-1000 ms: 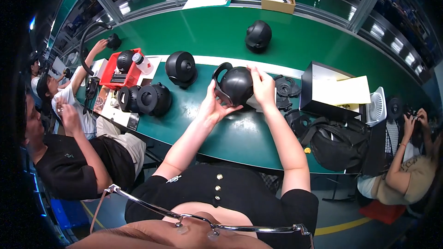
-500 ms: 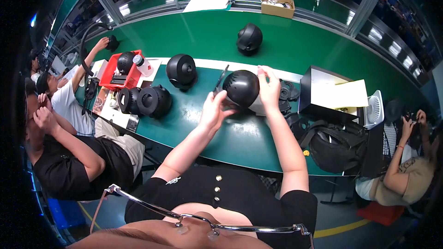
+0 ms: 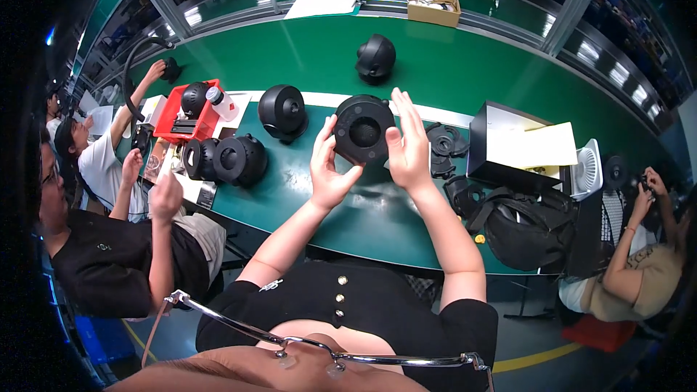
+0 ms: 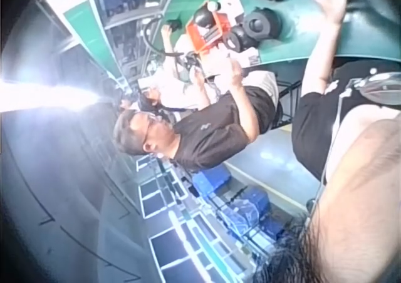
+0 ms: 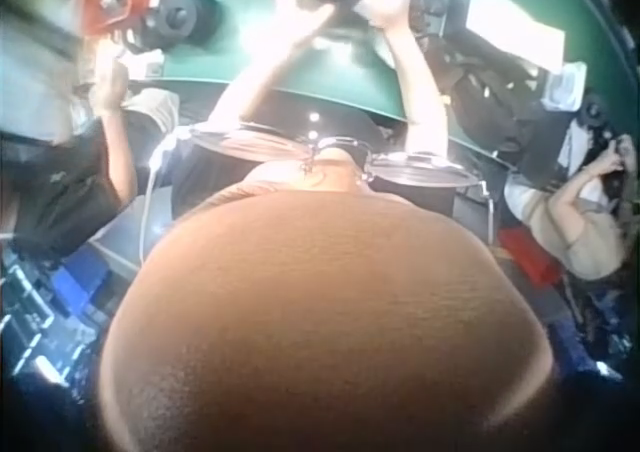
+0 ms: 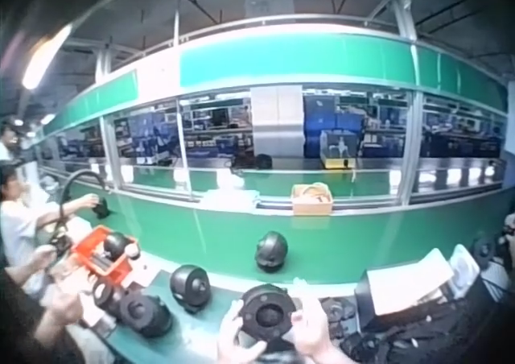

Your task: Inspecting and wiping black spherical components on an assembly line.

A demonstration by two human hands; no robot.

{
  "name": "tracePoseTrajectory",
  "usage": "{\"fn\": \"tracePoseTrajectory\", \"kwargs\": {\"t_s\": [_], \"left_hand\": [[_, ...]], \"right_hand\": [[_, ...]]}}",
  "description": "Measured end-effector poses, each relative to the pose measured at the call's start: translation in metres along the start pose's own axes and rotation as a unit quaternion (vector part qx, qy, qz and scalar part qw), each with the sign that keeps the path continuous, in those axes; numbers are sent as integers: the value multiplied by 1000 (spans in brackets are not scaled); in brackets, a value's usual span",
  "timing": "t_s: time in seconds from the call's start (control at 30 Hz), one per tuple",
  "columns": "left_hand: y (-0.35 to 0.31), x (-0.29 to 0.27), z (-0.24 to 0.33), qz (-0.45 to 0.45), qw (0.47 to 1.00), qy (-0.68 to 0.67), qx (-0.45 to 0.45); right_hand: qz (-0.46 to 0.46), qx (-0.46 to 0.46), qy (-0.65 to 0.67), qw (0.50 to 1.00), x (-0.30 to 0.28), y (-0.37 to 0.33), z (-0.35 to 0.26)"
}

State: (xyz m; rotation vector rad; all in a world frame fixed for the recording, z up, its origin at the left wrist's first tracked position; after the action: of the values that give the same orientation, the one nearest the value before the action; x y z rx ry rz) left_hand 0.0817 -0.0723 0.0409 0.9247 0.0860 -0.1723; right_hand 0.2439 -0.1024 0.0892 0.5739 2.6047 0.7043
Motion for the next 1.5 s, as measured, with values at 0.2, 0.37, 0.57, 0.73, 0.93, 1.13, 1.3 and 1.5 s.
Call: {"fn": "tracePoseTrajectory", "kwargs": {"t_s": [0.2,0.37,0.57,0.73,0.93,1.13,1.3,1.5], "left_hand": [[-2,-12,-12,-19,998,52,-10],[-7,-23,-29,-56,995,72,45],[-11,-30,-34,-78,994,53,51],[-15,-26,-39,-80,994,16,79],[-15,-32,-42,-94,994,28,53],[-14,-43,-47,-39,999,0,19],[-9,-50,-39,24,998,-52,9],[-6,-50,-33,27,997,-64,21]], "right_hand": [[-131,142,-409,892,-22,-12,41],[-169,65,-471,863,-8,-54,92],[111,141,-52,982,3,-22,58],[-3,-77,-175,981,59,-16,18],[-189,-247,-193,930,60,-41,9],[-236,-158,-284,916,-8,-46,38],[-423,108,-334,835,-44,-34,53],[-281,246,-46,927,-14,11,46]]}}
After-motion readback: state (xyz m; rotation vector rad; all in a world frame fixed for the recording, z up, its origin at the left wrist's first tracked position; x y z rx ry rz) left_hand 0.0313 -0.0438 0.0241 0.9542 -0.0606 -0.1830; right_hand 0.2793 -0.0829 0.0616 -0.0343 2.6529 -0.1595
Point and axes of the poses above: each hand's wrist, its own y-axis towards the middle knuckle, its own x-axis out of the palm, z = x × y, the point moved 2 cm from there along y, towards the middle knuckle, and after that the axes turned 12 degrees about x, right-handed, at the moved point
